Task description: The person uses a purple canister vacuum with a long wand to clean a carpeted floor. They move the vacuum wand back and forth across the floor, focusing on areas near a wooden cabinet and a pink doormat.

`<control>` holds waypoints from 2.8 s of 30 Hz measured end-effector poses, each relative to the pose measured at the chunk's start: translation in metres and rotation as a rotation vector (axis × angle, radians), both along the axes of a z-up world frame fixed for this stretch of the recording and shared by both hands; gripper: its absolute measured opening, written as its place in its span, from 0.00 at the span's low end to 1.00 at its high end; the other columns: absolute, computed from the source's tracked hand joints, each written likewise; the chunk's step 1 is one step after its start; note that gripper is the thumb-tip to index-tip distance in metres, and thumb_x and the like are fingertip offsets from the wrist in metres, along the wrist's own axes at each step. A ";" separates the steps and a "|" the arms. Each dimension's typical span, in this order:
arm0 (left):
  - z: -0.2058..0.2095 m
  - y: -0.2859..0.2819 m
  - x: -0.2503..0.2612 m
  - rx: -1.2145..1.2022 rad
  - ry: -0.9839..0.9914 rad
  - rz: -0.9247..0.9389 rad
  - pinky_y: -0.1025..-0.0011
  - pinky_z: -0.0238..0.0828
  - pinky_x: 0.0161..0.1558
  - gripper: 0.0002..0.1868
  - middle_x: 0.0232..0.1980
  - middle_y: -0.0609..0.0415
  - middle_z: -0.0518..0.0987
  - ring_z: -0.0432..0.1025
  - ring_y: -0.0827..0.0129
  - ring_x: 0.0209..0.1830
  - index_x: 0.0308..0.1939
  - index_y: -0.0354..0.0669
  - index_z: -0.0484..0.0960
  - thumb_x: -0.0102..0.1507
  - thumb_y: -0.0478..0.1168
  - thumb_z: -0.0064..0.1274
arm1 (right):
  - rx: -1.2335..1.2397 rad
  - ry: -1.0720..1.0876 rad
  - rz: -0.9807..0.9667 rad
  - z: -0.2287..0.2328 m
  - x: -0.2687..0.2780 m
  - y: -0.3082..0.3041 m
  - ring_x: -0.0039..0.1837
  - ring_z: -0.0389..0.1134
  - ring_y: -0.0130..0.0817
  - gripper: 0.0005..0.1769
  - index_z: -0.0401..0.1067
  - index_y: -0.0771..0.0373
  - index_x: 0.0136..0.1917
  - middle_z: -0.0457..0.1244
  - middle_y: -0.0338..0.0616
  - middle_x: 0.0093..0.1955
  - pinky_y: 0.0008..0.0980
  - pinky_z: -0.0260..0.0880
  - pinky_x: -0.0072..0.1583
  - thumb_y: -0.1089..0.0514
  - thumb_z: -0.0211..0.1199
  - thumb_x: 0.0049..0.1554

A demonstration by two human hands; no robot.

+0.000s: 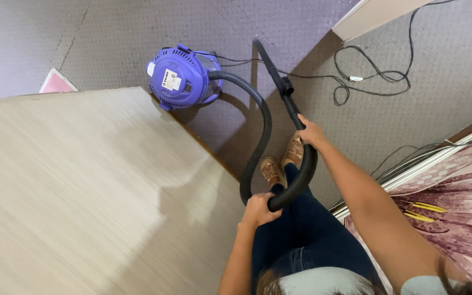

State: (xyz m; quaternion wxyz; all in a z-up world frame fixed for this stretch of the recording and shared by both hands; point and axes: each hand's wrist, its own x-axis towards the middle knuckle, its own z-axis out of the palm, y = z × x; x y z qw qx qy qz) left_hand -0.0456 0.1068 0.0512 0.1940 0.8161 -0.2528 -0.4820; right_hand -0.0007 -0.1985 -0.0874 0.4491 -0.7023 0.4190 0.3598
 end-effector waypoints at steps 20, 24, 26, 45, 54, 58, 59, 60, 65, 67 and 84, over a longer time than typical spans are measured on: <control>0.030 -0.011 0.020 -0.162 -0.227 -0.075 0.64 0.70 0.53 0.31 0.44 0.50 0.85 0.78 0.59 0.49 0.51 0.49 0.83 0.50 0.60 0.65 | 0.129 -0.049 -0.519 0.016 -0.022 -0.020 0.49 0.73 0.54 0.41 0.65 0.41 0.76 0.62 0.65 0.67 0.44 0.77 0.43 0.61 0.69 0.52; 0.018 -0.024 0.017 -0.181 -0.230 -0.157 0.63 0.69 0.54 0.31 0.46 0.48 0.84 0.78 0.58 0.51 0.54 0.47 0.81 0.53 0.58 0.64 | 0.130 -0.022 -0.661 0.027 -0.044 -0.036 0.41 0.73 0.49 0.41 0.61 0.41 0.78 0.64 0.64 0.63 0.43 0.76 0.39 0.62 0.67 0.55; 0.023 -0.033 0.017 -0.171 -0.208 -0.189 0.63 0.69 0.54 0.31 0.46 0.48 0.84 0.78 0.57 0.52 0.55 0.47 0.81 0.54 0.58 0.63 | 0.139 -0.048 -0.700 0.024 -0.055 -0.042 0.39 0.72 0.49 0.42 0.60 0.42 0.79 0.64 0.65 0.61 0.43 0.76 0.39 0.62 0.66 0.55; -0.016 -0.011 0.016 -0.256 -0.324 -0.296 0.64 0.70 0.57 0.35 0.43 0.56 0.80 0.76 0.62 0.48 0.64 0.61 0.78 0.53 0.56 0.66 | 0.171 -0.066 -0.842 0.033 -0.095 -0.037 0.42 0.71 0.44 0.41 0.57 0.44 0.81 0.60 0.62 0.68 0.39 0.76 0.40 0.63 0.63 0.57; -0.003 -0.011 0.020 -0.193 -0.200 -0.409 0.56 0.66 0.63 0.34 0.45 0.53 0.80 0.75 0.58 0.51 0.68 0.61 0.77 0.57 0.51 0.65 | 0.073 0.032 -1.028 0.028 -0.168 -0.010 0.46 0.73 0.47 0.41 0.59 0.40 0.79 0.62 0.62 0.66 0.40 0.78 0.43 0.59 0.67 0.57; -0.012 -0.016 0.004 -0.183 -0.217 -0.484 0.55 0.67 0.63 0.33 0.46 0.53 0.80 0.75 0.58 0.53 0.67 0.62 0.77 0.57 0.52 0.64 | 0.000 0.089 -1.044 0.041 -0.200 0.000 0.54 0.73 0.48 0.41 0.59 0.34 0.79 0.61 0.61 0.69 0.43 0.78 0.51 0.55 0.69 0.56; -0.015 -0.018 0.001 -0.186 -0.194 -0.497 0.55 0.67 0.63 0.33 0.46 0.53 0.80 0.75 0.57 0.54 0.67 0.62 0.77 0.58 0.52 0.64 | -0.026 0.137 -1.052 0.052 -0.204 0.001 0.63 0.68 0.51 0.42 0.58 0.32 0.79 0.57 0.58 0.74 0.46 0.72 0.60 0.53 0.70 0.56; -0.018 -0.019 -0.003 -0.189 -0.171 -0.509 0.54 0.67 0.64 0.33 0.47 0.52 0.81 0.76 0.57 0.54 0.68 0.61 0.76 0.58 0.52 0.63 | -0.052 0.185 -1.060 0.062 -0.208 0.001 0.72 0.63 0.53 0.43 0.57 0.29 0.79 0.54 0.55 0.78 0.49 0.66 0.68 0.50 0.70 0.56; -0.025 -0.016 -0.031 -0.236 -0.203 -0.441 0.54 0.67 0.64 0.33 0.47 0.53 0.80 0.75 0.57 0.55 0.67 0.63 0.75 0.56 0.52 0.64 | -0.112 0.129 -1.059 0.009 -0.239 -0.008 0.68 0.66 0.52 0.42 0.56 0.32 0.80 0.53 0.57 0.78 0.48 0.71 0.62 0.53 0.69 0.57; -0.029 0.002 -0.037 -0.251 -0.253 -0.378 0.54 0.67 0.63 0.34 0.46 0.55 0.80 0.76 0.58 0.54 0.66 0.64 0.76 0.54 0.52 0.66 | -0.131 0.081 -1.047 0.009 -0.232 -0.001 0.67 0.67 0.53 0.41 0.57 0.34 0.80 0.53 0.58 0.78 0.46 0.74 0.58 0.53 0.68 0.58; -0.049 0.105 -0.026 -0.148 -0.418 -0.192 0.54 0.62 0.66 0.30 0.45 0.58 0.81 0.75 0.59 0.52 0.50 0.57 0.83 0.42 0.39 0.61 | 0.151 -0.090 -0.700 0.018 -0.136 0.095 0.52 0.72 0.56 0.45 0.54 0.40 0.82 0.54 0.65 0.75 0.40 0.80 0.43 0.59 0.66 0.55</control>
